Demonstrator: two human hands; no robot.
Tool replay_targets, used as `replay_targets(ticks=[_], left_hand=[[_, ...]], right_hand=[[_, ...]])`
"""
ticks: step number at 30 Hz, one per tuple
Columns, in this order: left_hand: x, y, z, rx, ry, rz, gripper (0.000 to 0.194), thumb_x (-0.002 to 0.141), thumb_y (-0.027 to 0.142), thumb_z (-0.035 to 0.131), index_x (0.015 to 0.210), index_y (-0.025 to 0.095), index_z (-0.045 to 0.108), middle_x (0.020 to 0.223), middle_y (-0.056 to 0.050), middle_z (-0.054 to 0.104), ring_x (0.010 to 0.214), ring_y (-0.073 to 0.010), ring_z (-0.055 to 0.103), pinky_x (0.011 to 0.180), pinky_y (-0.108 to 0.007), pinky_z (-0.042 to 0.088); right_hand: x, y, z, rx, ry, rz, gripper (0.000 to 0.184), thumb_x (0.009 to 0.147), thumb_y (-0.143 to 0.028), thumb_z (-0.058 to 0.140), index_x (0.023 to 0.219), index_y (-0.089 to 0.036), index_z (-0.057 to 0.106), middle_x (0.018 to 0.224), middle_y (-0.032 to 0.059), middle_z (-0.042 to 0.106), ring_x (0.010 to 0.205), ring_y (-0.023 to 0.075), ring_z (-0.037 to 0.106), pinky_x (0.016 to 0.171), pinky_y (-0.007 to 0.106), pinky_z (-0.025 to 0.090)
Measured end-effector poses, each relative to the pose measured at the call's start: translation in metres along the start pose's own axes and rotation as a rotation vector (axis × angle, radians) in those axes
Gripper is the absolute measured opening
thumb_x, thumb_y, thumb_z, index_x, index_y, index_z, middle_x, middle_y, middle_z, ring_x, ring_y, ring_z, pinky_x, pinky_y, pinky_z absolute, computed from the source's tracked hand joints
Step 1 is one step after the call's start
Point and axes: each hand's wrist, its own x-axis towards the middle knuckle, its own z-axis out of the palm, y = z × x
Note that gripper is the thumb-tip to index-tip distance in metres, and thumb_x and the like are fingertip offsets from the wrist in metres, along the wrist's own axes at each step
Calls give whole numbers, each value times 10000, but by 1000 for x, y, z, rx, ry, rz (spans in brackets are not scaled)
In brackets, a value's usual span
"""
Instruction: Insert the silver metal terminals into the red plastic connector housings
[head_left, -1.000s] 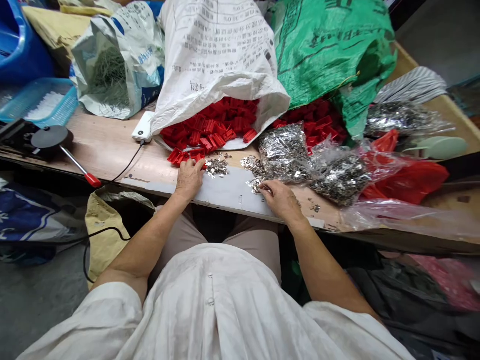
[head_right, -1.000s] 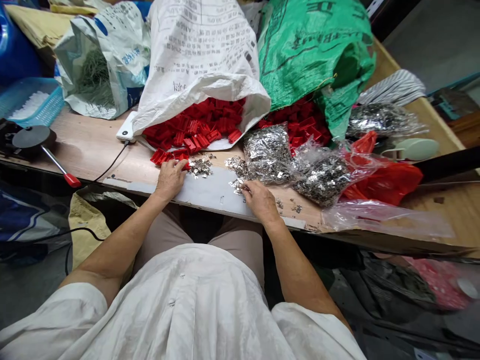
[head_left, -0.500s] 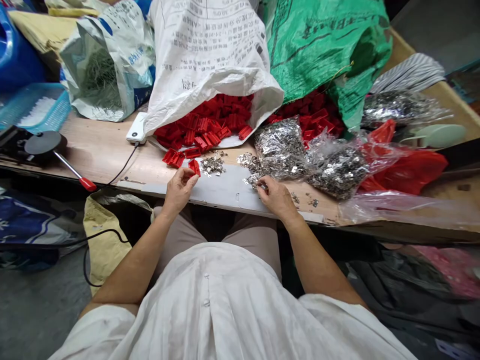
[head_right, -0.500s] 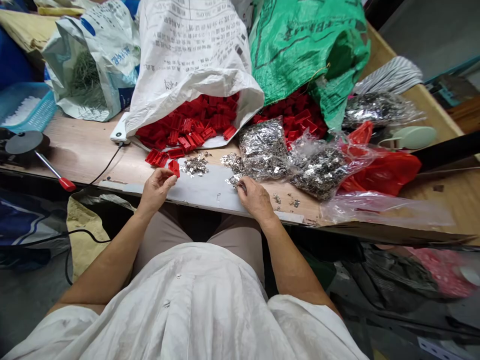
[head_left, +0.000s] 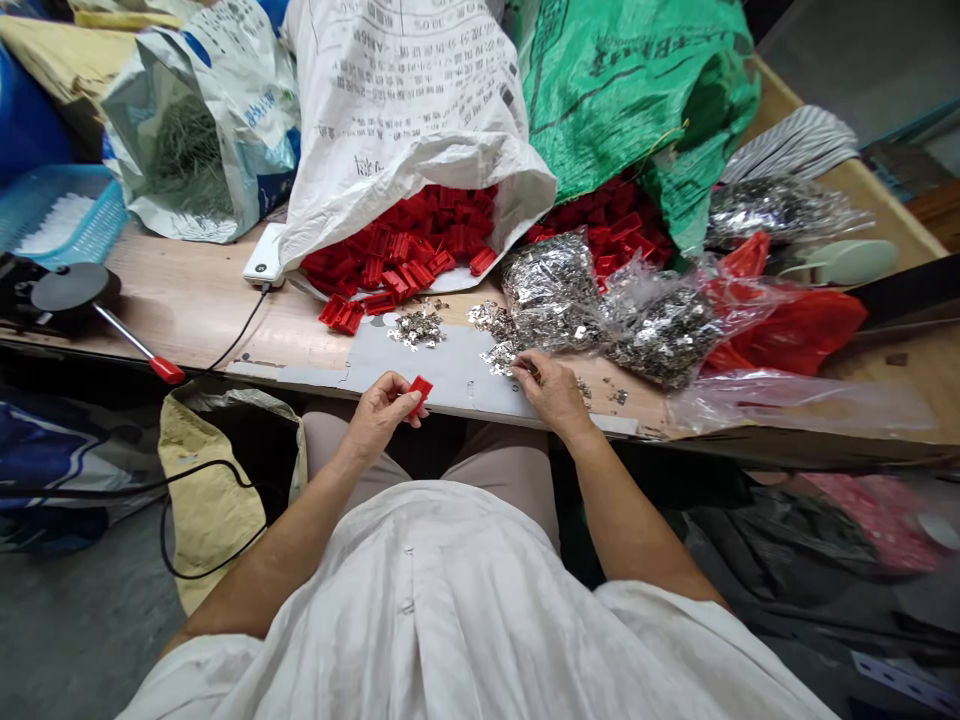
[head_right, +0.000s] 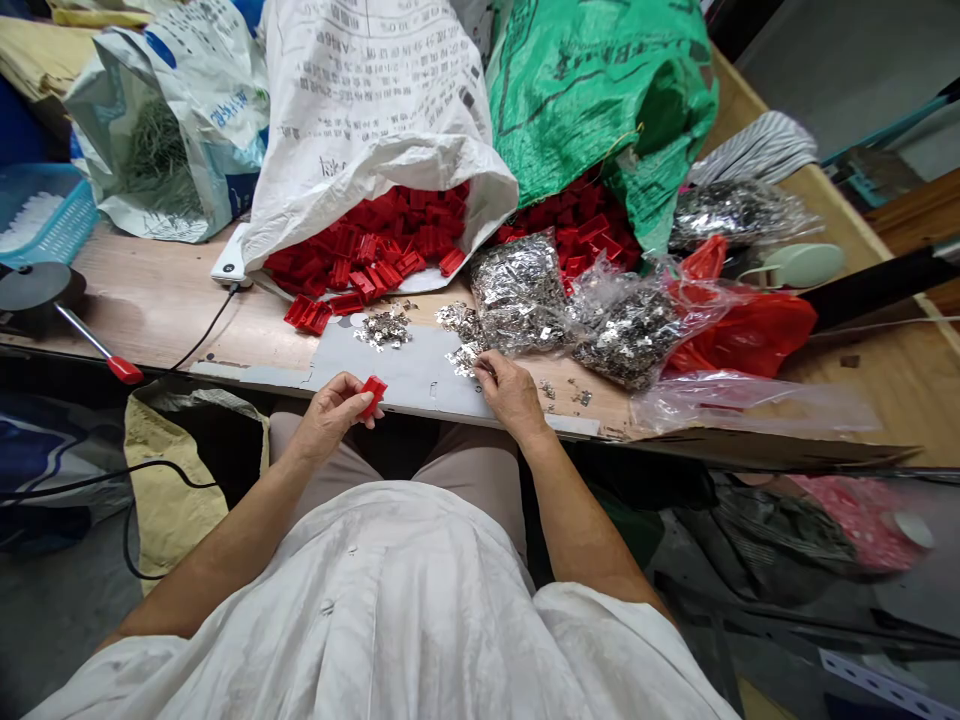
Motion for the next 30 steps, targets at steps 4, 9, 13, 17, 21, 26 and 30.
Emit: replay_targets(ticks=[4,9,13,17,21,26,30], left_hand=[[-1,-8,1,63,-8,16,285,722,377,727,820,167,561,756,3,637,614,-94,588,518,-195,398],[-3,-11,6,227,26,99,288,704,346,741,886,177,595,790,12,633,708,-96,586,661,-211,456],[-6,-11,8,282,43,121,386,669,340,765,943,195,535,869,-3,653,790,-130,632,735,-243,491],[-9,-13,7,434,29,176,346,690,357,755,932,195,568,864,-12,658,778,-140,627,716,-248,497],[-9,-17,7,485,-13,186,340,700,349,755,957,192,599,894,-29,666,789,-148,632,721,-256,504],[-10,-20,10,386,6,218,472,672,311,784,1038,205,506,891,-11,641,795,-140,633,714,-249,502],[-14,-17,12,425,35,311,422,686,286,778,990,206,496,893,-10,630,796,-136,622,736,-256,499]], right_hand=[[-9,4,1,-16,3,44,140,850,-282,517,926,-220,618,861,42,695,707,182,612,703,298,450],[-13,7,0,8,13,38,231,833,-262,535,1042,-223,628,965,50,713,757,188,637,748,312,471],[-12,8,-1,19,7,2,212,849,-254,495,980,-221,658,951,55,711,802,195,637,754,316,475],[-11,8,1,-20,30,5,184,836,-241,496,934,-219,650,886,47,705,757,188,630,730,307,468],[-11,8,3,-47,67,51,146,833,-262,522,918,-219,634,832,39,703,707,186,632,683,293,461],[-10,7,1,-63,130,97,181,836,-301,545,973,-216,627,858,50,714,679,191,631,686,306,466],[-11,0,-4,42,138,61,209,851,-286,515,997,-213,645,937,59,719,743,181,639,734,303,476]])
